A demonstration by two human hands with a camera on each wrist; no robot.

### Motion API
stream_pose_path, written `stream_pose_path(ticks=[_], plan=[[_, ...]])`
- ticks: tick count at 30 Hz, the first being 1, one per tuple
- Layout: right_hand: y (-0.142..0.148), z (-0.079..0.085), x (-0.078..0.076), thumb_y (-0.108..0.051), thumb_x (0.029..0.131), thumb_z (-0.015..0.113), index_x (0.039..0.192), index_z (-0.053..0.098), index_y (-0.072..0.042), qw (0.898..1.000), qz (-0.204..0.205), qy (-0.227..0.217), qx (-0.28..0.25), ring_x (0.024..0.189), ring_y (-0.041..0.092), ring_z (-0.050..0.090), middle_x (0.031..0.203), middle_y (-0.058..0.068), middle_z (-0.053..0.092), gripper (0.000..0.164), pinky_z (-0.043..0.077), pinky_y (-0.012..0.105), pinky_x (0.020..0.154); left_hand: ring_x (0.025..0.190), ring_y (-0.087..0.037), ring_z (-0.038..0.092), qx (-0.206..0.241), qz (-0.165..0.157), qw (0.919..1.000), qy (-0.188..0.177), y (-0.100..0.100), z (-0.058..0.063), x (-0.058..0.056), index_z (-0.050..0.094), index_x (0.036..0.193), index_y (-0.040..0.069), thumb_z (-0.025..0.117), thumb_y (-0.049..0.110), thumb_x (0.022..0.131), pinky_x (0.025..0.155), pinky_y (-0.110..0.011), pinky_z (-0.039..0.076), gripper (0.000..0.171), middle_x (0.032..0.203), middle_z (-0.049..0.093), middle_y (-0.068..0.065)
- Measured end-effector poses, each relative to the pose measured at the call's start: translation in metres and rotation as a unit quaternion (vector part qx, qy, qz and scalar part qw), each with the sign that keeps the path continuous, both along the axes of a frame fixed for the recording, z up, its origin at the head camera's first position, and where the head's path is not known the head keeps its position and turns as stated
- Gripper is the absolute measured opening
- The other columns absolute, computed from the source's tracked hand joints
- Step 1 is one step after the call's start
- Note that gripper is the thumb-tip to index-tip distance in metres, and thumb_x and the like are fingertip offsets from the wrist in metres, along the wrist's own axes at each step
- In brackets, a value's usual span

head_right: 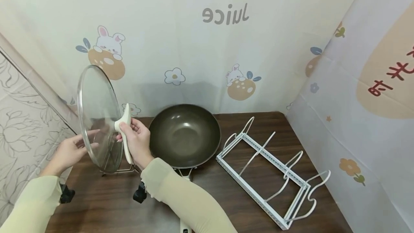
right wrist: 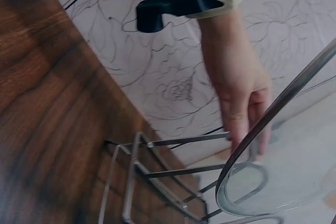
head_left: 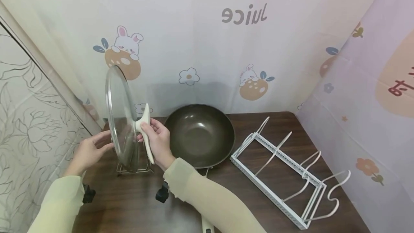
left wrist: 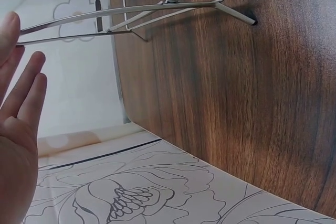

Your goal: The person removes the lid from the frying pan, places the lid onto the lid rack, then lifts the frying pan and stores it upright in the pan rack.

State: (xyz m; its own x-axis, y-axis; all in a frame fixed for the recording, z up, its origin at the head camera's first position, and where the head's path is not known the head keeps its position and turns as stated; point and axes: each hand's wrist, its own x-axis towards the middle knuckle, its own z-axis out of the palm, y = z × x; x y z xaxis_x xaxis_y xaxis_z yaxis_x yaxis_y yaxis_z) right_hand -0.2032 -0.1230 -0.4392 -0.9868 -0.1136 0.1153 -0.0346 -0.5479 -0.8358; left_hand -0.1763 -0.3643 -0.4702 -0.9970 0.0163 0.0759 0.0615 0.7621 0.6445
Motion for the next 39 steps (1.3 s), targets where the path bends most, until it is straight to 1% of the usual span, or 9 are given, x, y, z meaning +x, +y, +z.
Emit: stream_pose_path(ticks=[4, 6, 7, 15, 24, 28, 32, 36, 39], plan=[[0.001, -0.012, 0.000, -0.007, 0.096, 0.065, 0.119, 0.064, 0.010, 1.000, -0.012, -0.015, 0.008, 0.056, 0.003, 0.063, 0.079, -0.002, 0.067, 0.029, 0.056, 0.015, 0.055, 0.125, -0.048, 0.063, -0.014, -0.002, 0.9999, 0.009, 0.002, 0.000, -0.001, 0.058, 0.146, 0.011, 0.072, 0.034, 0.098, 0.094, -0.047, 0.060, 0.054, 0.142, 0.062, -0.024], [0.001, -0.018, 0.000, -0.008, 0.096, 0.065, 0.119, 0.064, 0.009, 1.000, -0.015, -0.025, 0.009, 0.057, 0.003, 0.063, 0.079, -0.002, 0.067, 0.029, 0.056, 0.015, 0.055, 0.126, -0.051, 0.060, -0.014, -0.005, 0.9999, 0.004, 0.002, 0.000, 0.000, 0.057, 0.147, 0.012, 0.070, 0.034, 0.099, 0.096, -0.065, 0.054, 0.054, 0.144, 0.060, -0.025], [0.001, -0.020, 0.001, -0.008, 0.096, 0.065, 0.119, 0.064, 0.009, 0.999, -0.015, -0.029, 0.009, 0.057, 0.003, 0.063, 0.079, -0.002, 0.067, 0.029, 0.056, 0.016, 0.055, 0.126, -0.052, 0.060, -0.014, -0.005, 0.9999, 0.004, 0.002, 0.000, 0.000, 0.057, 0.147, 0.012, 0.070, 0.033, 0.099, 0.096, -0.066, 0.053, 0.054, 0.144, 0.059, -0.026], [-0.004, -0.037, 0.002, -0.008, 0.095, 0.065, 0.117, 0.063, 0.012, 0.999, -0.023, -0.047, 0.015, 0.057, 0.004, 0.062, 0.078, -0.003, 0.065, 0.030, 0.055, 0.015, 0.054, 0.128, -0.053, 0.059, -0.008, -0.005, 1.0000, -0.003, 0.000, 0.000, 0.001, 0.057, 0.147, 0.013, 0.071, 0.030, 0.099, 0.097, -0.067, 0.052, 0.053, 0.146, 0.058, -0.026], [-0.004, -0.053, 0.004, -0.007, 0.096, 0.063, 0.115, 0.062, 0.012, 0.998, -0.012, -0.058, 0.021, 0.057, 0.005, 0.062, 0.077, -0.002, 0.063, 0.027, 0.054, 0.015, 0.054, 0.124, -0.052, 0.062, -0.024, 0.001, 0.9997, -0.004, 0.001, 0.003, 0.000, 0.057, 0.148, 0.016, 0.071, 0.033, 0.099, 0.093, -0.066, 0.054, 0.054, 0.142, 0.062, -0.025], [-0.002, -0.055, 0.004, -0.008, 0.097, 0.062, 0.117, 0.061, 0.010, 0.998, -0.001, -0.051, 0.031, 0.059, 0.004, 0.062, 0.080, -0.002, 0.062, 0.027, 0.054, 0.015, 0.055, 0.121, -0.050, 0.065, -0.024, -0.001, 0.9997, 0.003, 0.002, 0.003, 0.000, 0.056, 0.149, 0.016, 0.071, 0.030, 0.099, 0.090, -0.064, 0.056, 0.054, 0.135, 0.066, -0.025], [0.001, -0.054, 0.004, -0.009, 0.099, 0.061, 0.120, 0.059, 0.008, 0.997, 0.015, -0.058, 0.041, 0.060, 0.004, 0.062, 0.083, -0.002, 0.062, 0.028, 0.055, 0.015, 0.057, 0.119, -0.049, 0.066, -0.021, -0.004, 0.9998, 0.004, 0.002, 0.003, 0.000, 0.055, 0.149, 0.015, 0.071, 0.026, 0.099, 0.092, -0.064, 0.055, 0.054, 0.132, 0.068, -0.025], [0.002, -0.055, 0.004, -0.010, 0.101, 0.060, 0.123, 0.057, 0.008, 0.996, 0.030, -0.071, 0.050, 0.062, 0.006, 0.063, 0.087, 0.000, 0.063, 0.029, 0.056, 0.017, 0.060, 0.122, -0.050, 0.064, -0.027, -0.002, 0.9996, -0.009, 0.002, 0.004, 0.000, 0.053, 0.151, 0.016, 0.070, 0.026, 0.100, 0.091, -0.064, 0.055, 0.055, 0.135, 0.066, -0.025], [0.002, -0.056, 0.004, -0.011, 0.101, 0.060, 0.125, 0.055, 0.006, 0.994, 0.037, -0.081, 0.062, 0.063, 0.007, 0.064, 0.090, 0.003, 0.064, 0.030, 0.058, 0.019, 0.064, 0.123, -0.051, 0.063, -0.032, 0.001, 0.9993, -0.018, 0.002, 0.005, 0.000, 0.051, 0.153, 0.018, 0.069, 0.028, 0.101, 0.087, -0.061, 0.058, 0.056, 0.138, 0.064, -0.025]])
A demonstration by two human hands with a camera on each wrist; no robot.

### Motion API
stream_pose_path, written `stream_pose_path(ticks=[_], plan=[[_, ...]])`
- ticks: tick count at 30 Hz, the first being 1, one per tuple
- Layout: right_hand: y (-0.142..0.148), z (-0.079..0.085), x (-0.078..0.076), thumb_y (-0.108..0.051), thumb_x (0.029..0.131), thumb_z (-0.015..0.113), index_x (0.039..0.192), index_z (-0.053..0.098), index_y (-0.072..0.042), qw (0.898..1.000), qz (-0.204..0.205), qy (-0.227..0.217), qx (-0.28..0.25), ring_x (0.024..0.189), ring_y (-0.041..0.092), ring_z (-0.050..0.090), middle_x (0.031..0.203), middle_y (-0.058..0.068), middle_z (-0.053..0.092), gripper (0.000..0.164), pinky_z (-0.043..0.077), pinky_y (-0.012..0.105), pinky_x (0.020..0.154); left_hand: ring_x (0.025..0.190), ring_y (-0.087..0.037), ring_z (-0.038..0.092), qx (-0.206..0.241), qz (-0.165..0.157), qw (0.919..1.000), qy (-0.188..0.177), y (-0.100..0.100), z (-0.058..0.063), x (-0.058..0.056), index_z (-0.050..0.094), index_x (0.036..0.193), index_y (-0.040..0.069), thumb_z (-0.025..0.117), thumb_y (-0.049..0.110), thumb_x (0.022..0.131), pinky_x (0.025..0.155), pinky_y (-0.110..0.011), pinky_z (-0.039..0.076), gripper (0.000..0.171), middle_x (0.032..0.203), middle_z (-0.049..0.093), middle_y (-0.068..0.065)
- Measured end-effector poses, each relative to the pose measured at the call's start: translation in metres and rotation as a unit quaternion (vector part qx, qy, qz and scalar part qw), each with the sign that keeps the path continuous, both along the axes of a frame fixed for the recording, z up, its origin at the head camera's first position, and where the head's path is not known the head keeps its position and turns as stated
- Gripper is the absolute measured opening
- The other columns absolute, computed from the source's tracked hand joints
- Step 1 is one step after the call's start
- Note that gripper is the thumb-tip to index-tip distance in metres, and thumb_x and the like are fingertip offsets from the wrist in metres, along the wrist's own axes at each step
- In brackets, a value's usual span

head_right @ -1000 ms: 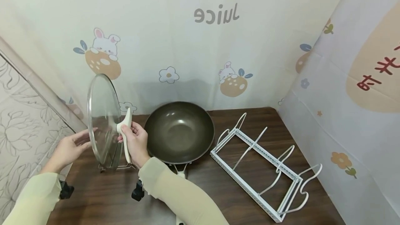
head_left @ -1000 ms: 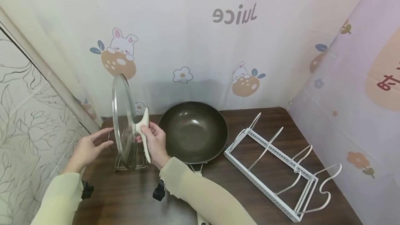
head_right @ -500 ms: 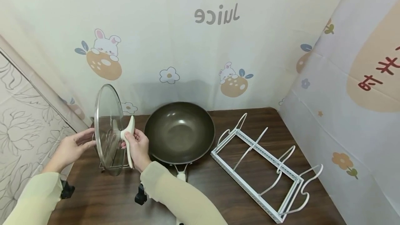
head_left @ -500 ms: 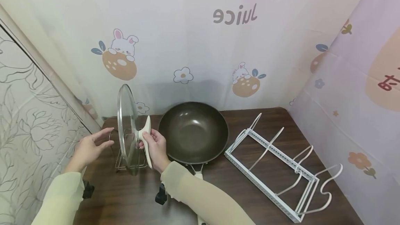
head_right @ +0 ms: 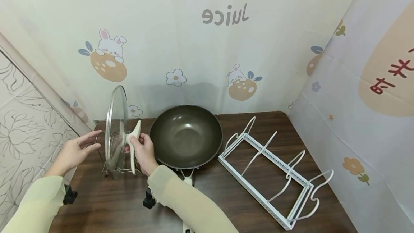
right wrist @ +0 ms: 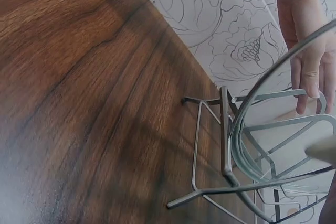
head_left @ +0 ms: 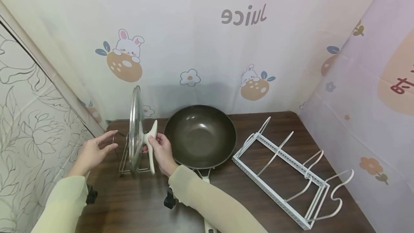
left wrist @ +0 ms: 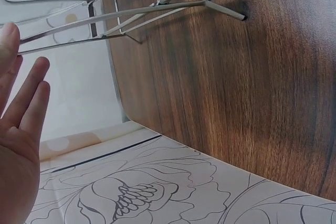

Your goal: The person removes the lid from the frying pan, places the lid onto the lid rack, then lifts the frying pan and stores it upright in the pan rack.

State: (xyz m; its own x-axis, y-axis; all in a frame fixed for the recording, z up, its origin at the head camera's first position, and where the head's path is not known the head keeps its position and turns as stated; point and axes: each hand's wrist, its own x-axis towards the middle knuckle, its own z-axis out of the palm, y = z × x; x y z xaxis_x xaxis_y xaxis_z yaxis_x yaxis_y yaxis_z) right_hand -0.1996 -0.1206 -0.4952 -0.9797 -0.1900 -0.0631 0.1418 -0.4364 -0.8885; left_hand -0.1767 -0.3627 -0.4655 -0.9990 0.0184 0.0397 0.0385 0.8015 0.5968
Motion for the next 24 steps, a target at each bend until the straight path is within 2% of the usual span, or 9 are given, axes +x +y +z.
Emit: stream_pose_path(ticks=[3, 6, 9, 12, 19, 24], plan=[[0.000, 0.001, -0.002, -0.013, 0.102, 0.062, 0.126, 0.055, 0.005, 1.000, 0.006, -0.006, 0.019, 0.066, 0.009, 0.066, 0.094, 0.005, 0.065, 0.032, 0.061, 0.024, 0.069, 0.123, -0.052, 0.062, -0.003, 0.002, 1.0000, 0.001, 0.000, 0.001, -0.002, 0.050, 0.153, 0.017, 0.068, 0.028, 0.101, 0.087, -0.062, 0.058, 0.056, 0.138, 0.063, -0.026], [0.000, 0.003, -0.005, -0.016, 0.101, 0.064, 0.127, 0.057, 0.005, 0.999, 0.006, -0.011, 0.045, 0.072, 0.011, 0.067, 0.097, 0.006, 0.066, 0.035, 0.065, 0.034, 0.077, 0.123, -0.052, 0.062, -0.004, 0.006, 1.0000, 0.005, 0.000, 0.002, -0.004, 0.050, 0.153, 0.014, 0.067, 0.027, 0.101, 0.090, -0.065, 0.056, 0.056, 0.137, 0.063, -0.026], [0.001, 0.005, -0.008, -0.019, 0.099, 0.066, 0.126, 0.060, 0.006, 0.997, 0.004, -0.011, 0.080, 0.079, 0.012, 0.066, 0.098, 0.007, 0.066, 0.038, 0.065, 0.044, 0.083, 0.123, -0.051, 0.062, -0.002, 0.008, 0.9999, 0.009, 0.000, 0.002, -0.005, 0.050, 0.153, 0.013, 0.067, 0.026, 0.101, 0.092, -0.066, 0.055, 0.056, 0.138, 0.063, -0.027], [0.001, 0.008, -0.012, -0.020, 0.098, 0.067, 0.127, 0.061, 0.007, 0.994, 0.010, -0.014, 0.105, 0.084, 0.012, 0.067, 0.102, 0.010, 0.068, 0.040, 0.064, 0.050, 0.087, 0.122, -0.051, 0.063, -0.003, 0.011, 0.9998, 0.013, -0.002, 0.001, -0.007, 0.050, 0.153, 0.012, 0.067, 0.027, 0.102, 0.090, -0.064, 0.056, 0.056, 0.138, 0.063, -0.027], [0.001, 0.014, -0.017, -0.032, 0.099, 0.066, 0.133, 0.062, 0.002, 0.984, 0.025, -0.016, 0.178, 0.097, 0.011, 0.068, 0.114, 0.011, 0.071, 0.048, 0.060, 0.042, 0.098, 0.120, -0.052, 0.064, 0.002, 0.018, 0.9997, 0.019, -0.006, 0.000, -0.014, 0.051, 0.152, 0.011, 0.067, 0.024, 0.102, 0.081, -0.052, 0.062, 0.054, 0.136, 0.063, -0.031], [-0.003, 0.016, -0.021, -0.031, 0.100, 0.066, 0.132, 0.063, 0.001, 0.982, 0.030, -0.024, 0.184, 0.096, 0.012, 0.067, 0.111, 0.010, 0.071, 0.046, 0.057, 0.048, 0.103, 0.122, -0.051, 0.063, 0.009, 0.026, 0.9995, 0.018, -0.006, -0.001, -0.015, 0.049, 0.153, 0.011, 0.067, 0.023, 0.102, 0.088, -0.058, 0.060, 0.056, 0.136, 0.062, -0.030]])
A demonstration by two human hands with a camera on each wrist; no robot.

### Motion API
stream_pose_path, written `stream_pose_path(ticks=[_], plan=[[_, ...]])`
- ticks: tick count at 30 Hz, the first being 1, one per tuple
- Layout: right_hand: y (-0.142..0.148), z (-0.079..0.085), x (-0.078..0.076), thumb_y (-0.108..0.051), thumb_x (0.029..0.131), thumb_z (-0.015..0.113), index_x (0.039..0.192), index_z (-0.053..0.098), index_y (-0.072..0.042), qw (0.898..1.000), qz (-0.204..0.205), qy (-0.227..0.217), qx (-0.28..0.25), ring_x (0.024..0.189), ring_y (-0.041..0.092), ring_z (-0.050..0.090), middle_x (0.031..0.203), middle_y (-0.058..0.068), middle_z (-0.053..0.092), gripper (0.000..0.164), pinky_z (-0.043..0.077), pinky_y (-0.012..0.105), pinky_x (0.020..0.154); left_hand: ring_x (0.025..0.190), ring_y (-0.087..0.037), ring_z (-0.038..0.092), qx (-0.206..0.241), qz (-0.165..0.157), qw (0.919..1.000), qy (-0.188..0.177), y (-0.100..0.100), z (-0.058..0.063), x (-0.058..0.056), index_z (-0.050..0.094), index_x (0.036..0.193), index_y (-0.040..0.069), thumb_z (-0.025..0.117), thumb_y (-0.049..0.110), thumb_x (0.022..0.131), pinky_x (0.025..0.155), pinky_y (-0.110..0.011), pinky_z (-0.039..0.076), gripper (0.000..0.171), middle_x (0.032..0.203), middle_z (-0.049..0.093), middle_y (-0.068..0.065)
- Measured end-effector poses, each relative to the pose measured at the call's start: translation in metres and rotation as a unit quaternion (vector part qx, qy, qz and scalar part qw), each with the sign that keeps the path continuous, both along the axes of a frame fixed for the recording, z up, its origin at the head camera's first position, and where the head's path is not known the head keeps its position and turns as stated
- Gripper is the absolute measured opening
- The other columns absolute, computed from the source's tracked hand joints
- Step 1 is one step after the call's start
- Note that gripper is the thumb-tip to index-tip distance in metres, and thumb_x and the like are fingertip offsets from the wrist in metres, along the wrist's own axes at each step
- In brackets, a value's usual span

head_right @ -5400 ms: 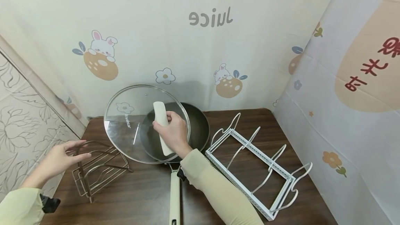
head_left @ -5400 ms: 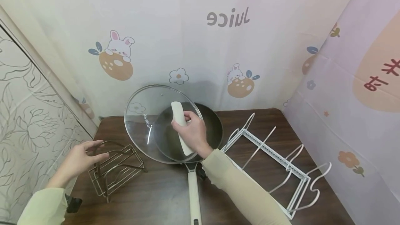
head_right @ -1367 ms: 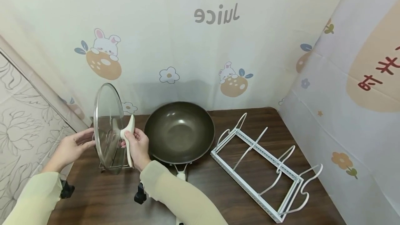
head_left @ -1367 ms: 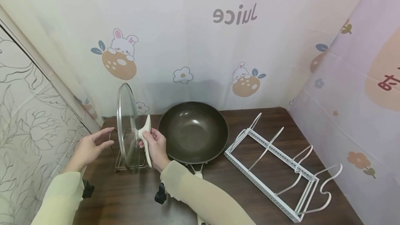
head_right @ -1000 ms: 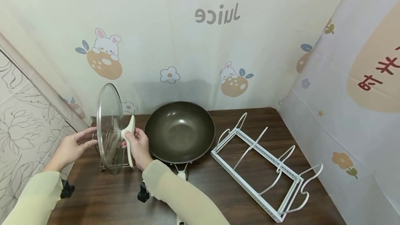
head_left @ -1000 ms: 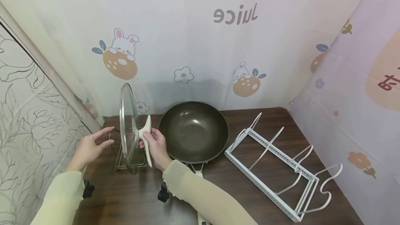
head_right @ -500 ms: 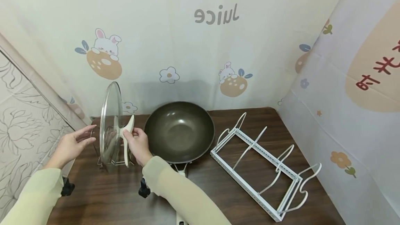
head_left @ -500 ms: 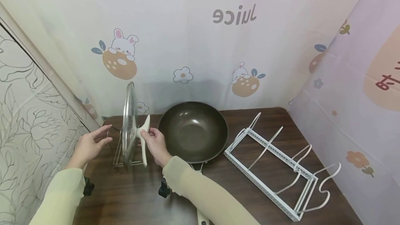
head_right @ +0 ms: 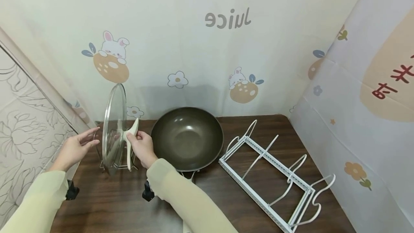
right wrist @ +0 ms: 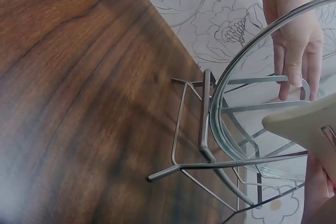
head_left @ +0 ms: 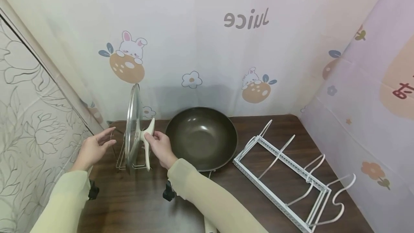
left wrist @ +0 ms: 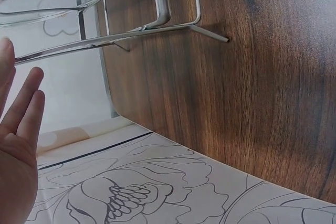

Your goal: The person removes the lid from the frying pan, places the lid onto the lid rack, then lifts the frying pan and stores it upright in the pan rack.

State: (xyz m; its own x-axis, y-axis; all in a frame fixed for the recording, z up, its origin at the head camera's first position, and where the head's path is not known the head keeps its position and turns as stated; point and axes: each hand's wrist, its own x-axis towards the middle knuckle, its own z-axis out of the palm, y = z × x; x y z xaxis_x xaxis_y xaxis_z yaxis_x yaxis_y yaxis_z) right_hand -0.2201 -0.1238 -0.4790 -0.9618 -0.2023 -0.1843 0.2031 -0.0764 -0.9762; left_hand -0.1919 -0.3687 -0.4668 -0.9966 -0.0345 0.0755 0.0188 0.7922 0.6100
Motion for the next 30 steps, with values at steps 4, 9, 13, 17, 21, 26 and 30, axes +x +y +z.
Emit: stream_pose_path(ticks=[4, 9, 13, 17, 21, 26, 30], plan=[[-0.002, 0.004, -0.002, -0.031, 0.101, 0.065, 0.130, 0.065, 0.001, 1.000, 0.005, -0.001, 0.012, 0.098, 0.012, 0.068, 0.111, 0.009, 0.072, 0.043, 0.058, 0.044, 0.102, 0.115, -0.052, 0.067, -0.007, 0.007, 0.9999, 0.011, 0.002, 0.001, 0.000, 0.048, 0.154, 0.011, 0.066, 0.021, 0.102, 0.082, -0.056, 0.060, 0.056, 0.134, 0.063, -0.031], [-0.002, 0.010, -0.006, -0.026, 0.102, 0.064, 0.129, 0.064, 0.002, 0.999, 0.029, -0.015, 0.005, 0.108, 0.030, 0.073, 0.112, 0.014, 0.073, 0.039, 0.057, 0.043, 0.104, 0.088, -0.037, 0.068, -0.033, 0.026, 0.9988, 0.025, 0.003, 0.001, -0.002, 0.049, 0.153, 0.013, 0.067, 0.023, 0.101, 0.065, -0.031, 0.045, 0.056, 0.133, 0.063, -0.033], [0.002, 0.015, -0.010, -0.026, 0.102, 0.065, 0.132, 0.060, 0.004, 0.998, 0.050, -0.021, 0.023, 0.112, 0.030, 0.071, 0.117, 0.016, 0.072, 0.043, 0.057, 0.042, 0.105, 0.091, -0.045, 0.067, -0.025, 0.038, 0.9988, 0.020, 0.006, 0.003, -0.001, 0.044, 0.156, 0.013, 0.068, 0.028, 0.101, 0.077, -0.052, 0.056, 0.062, 0.134, 0.061, -0.035], [0.009, 0.018, -0.009, -0.032, 0.101, 0.067, 0.133, 0.059, 0.003, 0.996, 0.056, -0.037, 0.051, 0.111, 0.026, 0.070, 0.120, 0.015, 0.070, 0.048, 0.058, 0.044, 0.104, 0.125, -0.058, 0.056, 0.003, 0.035, 0.9993, 0.012, 0.008, 0.007, 0.000, 0.039, 0.158, 0.010, 0.067, 0.031, 0.101, 0.102, -0.073, 0.044, 0.066, 0.144, 0.053, -0.035], [0.013, 0.018, -0.006, -0.037, 0.100, 0.066, 0.133, 0.058, 0.003, 0.995, 0.057, -0.054, 0.061, 0.104, 0.026, 0.070, 0.115, 0.012, 0.067, 0.052, 0.062, 0.040, 0.095, 0.128, -0.058, 0.054, 0.006, 0.029, 0.9994, 0.017, 0.009, 0.010, 0.000, 0.041, 0.157, 0.008, 0.066, 0.031, 0.102, 0.103, -0.072, 0.044, 0.064, 0.143, 0.053, -0.035], [0.016, 0.021, 0.000, -0.038, 0.100, 0.066, 0.132, 0.058, 0.003, 0.995, 0.052, -0.059, 0.060, 0.111, 0.034, 0.068, 0.112, 0.011, 0.066, 0.053, 0.063, 0.039, 0.091, 0.127, -0.058, 0.054, -0.007, 0.028, 0.9994, 0.021, 0.010, 0.012, 0.000, 0.043, 0.156, 0.009, 0.064, 0.035, 0.103, 0.102, -0.073, 0.044, 0.063, 0.142, 0.056, -0.034], [0.021, 0.023, 0.001, -0.040, 0.100, 0.065, 0.132, 0.059, 0.002, 0.996, 0.050, -0.051, 0.061, 0.109, 0.026, 0.067, 0.119, 0.011, 0.067, 0.053, 0.062, 0.041, 0.093, 0.128, -0.060, 0.052, -0.006, 0.025, 0.9993, 0.027, 0.013, 0.017, 0.000, 0.042, 0.156, 0.008, 0.063, 0.035, 0.104, 0.102, -0.075, 0.042, 0.062, 0.143, 0.055, -0.034]])
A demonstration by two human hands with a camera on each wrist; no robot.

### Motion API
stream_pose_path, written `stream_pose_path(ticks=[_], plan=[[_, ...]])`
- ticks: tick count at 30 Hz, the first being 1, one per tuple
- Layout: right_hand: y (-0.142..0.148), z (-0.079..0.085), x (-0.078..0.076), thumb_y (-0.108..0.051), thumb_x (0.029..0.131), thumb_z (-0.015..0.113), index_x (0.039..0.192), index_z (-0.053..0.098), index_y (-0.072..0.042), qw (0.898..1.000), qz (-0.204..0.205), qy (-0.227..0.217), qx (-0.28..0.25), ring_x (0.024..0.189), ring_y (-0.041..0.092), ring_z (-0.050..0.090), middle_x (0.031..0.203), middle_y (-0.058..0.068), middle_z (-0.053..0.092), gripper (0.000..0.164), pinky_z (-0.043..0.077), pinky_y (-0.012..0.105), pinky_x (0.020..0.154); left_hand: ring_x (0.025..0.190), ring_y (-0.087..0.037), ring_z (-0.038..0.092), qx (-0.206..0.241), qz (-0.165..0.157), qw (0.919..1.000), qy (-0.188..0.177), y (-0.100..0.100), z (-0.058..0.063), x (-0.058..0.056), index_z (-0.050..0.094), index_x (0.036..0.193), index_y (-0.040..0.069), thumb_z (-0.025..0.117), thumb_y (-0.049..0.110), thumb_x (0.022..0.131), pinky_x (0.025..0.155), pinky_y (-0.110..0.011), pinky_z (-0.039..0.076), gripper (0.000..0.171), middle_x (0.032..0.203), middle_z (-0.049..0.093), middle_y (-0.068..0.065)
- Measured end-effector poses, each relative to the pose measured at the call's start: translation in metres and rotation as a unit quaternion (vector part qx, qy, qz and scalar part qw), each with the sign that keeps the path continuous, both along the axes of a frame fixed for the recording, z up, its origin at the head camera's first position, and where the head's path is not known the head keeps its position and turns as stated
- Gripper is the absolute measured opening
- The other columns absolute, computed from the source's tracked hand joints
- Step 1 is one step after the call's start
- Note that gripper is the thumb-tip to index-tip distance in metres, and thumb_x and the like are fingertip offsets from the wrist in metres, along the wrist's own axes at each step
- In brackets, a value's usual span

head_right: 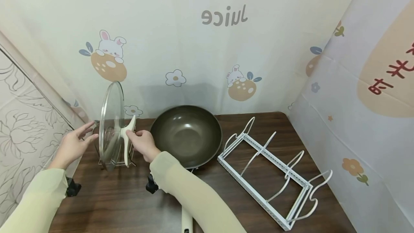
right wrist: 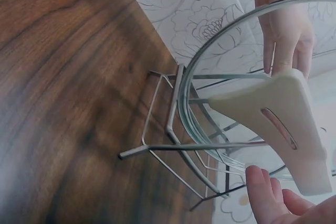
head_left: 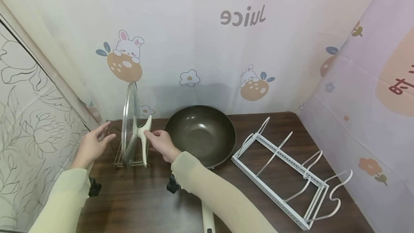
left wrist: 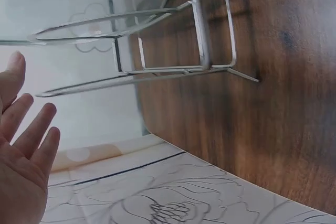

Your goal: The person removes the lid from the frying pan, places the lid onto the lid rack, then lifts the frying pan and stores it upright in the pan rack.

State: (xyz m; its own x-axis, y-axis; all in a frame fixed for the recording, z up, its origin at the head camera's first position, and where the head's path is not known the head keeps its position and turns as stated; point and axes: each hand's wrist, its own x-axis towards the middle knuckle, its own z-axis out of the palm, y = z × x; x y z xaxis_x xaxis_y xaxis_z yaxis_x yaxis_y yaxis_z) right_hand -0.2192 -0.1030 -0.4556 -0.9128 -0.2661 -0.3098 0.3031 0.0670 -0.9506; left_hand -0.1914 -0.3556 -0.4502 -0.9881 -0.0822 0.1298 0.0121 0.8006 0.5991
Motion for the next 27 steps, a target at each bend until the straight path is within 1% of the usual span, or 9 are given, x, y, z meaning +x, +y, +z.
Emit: stream_pose_path(ticks=[3, 8, 14, 16, 19, 21, 24, 25, 27], plan=[[0.008, 0.004, -0.003, -0.041, 0.100, 0.064, 0.133, 0.059, 0.002, 1.000, 0.001, 0.009, 0.000, 0.102, 0.019, 0.067, 0.121, 0.012, 0.067, 0.054, 0.062, 0.041, 0.094, 0.129, -0.061, 0.051, 0.001, -0.004, 0.9999, 0.012, 0.004, 0.007, 0.000, 0.042, 0.156, 0.008, 0.063, 0.032, 0.104, 0.102, -0.075, 0.042, 0.061, 0.144, 0.055, -0.032], [0.025, 0.012, -0.010, -0.041, 0.100, 0.065, 0.135, 0.057, 0.003, 1.000, 0.003, 0.024, -0.002, 0.098, 0.018, 0.068, 0.123, 0.017, 0.067, 0.057, 0.062, 0.039, 0.094, 0.131, -0.062, 0.050, 0.011, -0.009, 0.9997, 0.021, 0.014, 0.024, 0.001, 0.041, 0.157, 0.008, 0.059, 0.036, 0.106, 0.102, -0.076, 0.042, 0.062, 0.144, 0.056, -0.032], [0.050, 0.022, -0.018, -0.040, 0.101, 0.064, 0.140, 0.054, 0.004, 0.999, 0.000, 0.034, 0.003, 0.117, 0.032, 0.067, 0.134, 0.021, 0.063, 0.059, 0.061, 0.038, 0.098, 0.136, -0.061, 0.045, 0.044, -0.010, 0.9990, 0.003, 0.021, 0.044, 0.002, 0.037, 0.160, 0.012, 0.050, 0.045, 0.107, 0.104, -0.075, 0.041, 0.063, 0.149, 0.051, -0.033], [0.058, 0.026, -0.020, -0.039, 0.101, 0.064, 0.141, 0.053, 0.003, 0.999, -0.004, 0.036, 0.005, 0.123, 0.036, 0.065, 0.137, 0.021, 0.061, 0.059, 0.060, 0.039, 0.099, 0.137, -0.059, 0.046, 0.054, -0.010, 0.9985, 0.005, 0.023, 0.051, 0.002, 0.037, 0.160, 0.013, 0.049, 0.046, 0.108, 0.106, -0.074, 0.042, 0.063, 0.151, 0.049, -0.032], [0.070, 0.031, -0.023, -0.037, 0.101, 0.065, 0.141, 0.053, 0.004, 0.999, -0.010, 0.040, 0.003, 0.125, 0.038, 0.063, 0.139, 0.021, 0.060, 0.058, 0.060, 0.041, 0.100, 0.137, -0.056, 0.049, 0.065, -0.014, 0.9976, 0.016, 0.029, 0.062, 0.001, 0.039, 0.159, 0.011, 0.048, 0.045, 0.108, 0.107, -0.069, 0.044, 0.061, 0.152, 0.049, -0.030], [0.078, 0.035, -0.024, -0.036, 0.101, 0.065, 0.141, 0.053, 0.003, 0.999, -0.013, 0.043, 0.006, 0.126, 0.038, 0.063, 0.140, 0.021, 0.060, 0.057, 0.059, 0.042, 0.102, 0.136, -0.053, 0.052, 0.065, -0.015, 0.9975, 0.023, 0.034, 0.071, 0.001, 0.040, 0.158, 0.012, 0.048, 0.044, 0.108, 0.107, -0.064, 0.046, 0.060, 0.152, 0.051, -0.028], [0.090, 0.039, -0.026, -0.036, 0.101, 0.065, 0.141, 0.054, 0.003, 0.998, -0.015, 0.051, 0.014, 0.126, 0.038, 0.063, 0.140, 0.020, 0.060, 0.057, 0.058, 0.045, 0.103, 0.133, -0.050, 0.056, 0.066, -0.020, 0.9970, 0.037, 0.041, 0.083, 0.001, 0.042, 0.157, 0.012, 0.049, 0.042, 0.109, 0.104, -0.032, 0.056, 0.057, 0.151, 0.054, -0.026], [0.094, 0.040, -0.026, -0.037, 0.101, 0.065, 0.141, 0.054, 0.002, 0.998, -0.016, 0.054, 0.017, 0.126, 0.038, 0.063, 0.139, 0.020, 0.061, 0.057, 0.058, 0.045, 0.103, 0.133, -0.048, 0.057, 0.066, -0.020, 0.9968, 0.041, 0.044, 0.087, 0.001, 0.043, 0.157, 0.013, 0.049, 0.042, 0.108, 0.100, -0.020, 0.056, 0.057, 0.151, 0.055, -0.024], [0.101, 0.042, -0.027, -0.037, 0.101, 0.065, 0.142, 0.054, 0.001, 0.998, -0.017, 0.059, 0.022, 0.123, 0.037, 0.064, 0.138, 0.020, 0.061, 0.057, 0.059, 0.044, 0.102, 0.132, -0.045, 0.058, 0.063, -0.018, 0.9967, 0.048, 0.048, 0.095, 0.003, 0.044, 0.157, 0.015, 0.049, 0.044, 0.108, 0.092, -0.007, 0.052, 0.058, 0.150, 0.056, -0.021]])
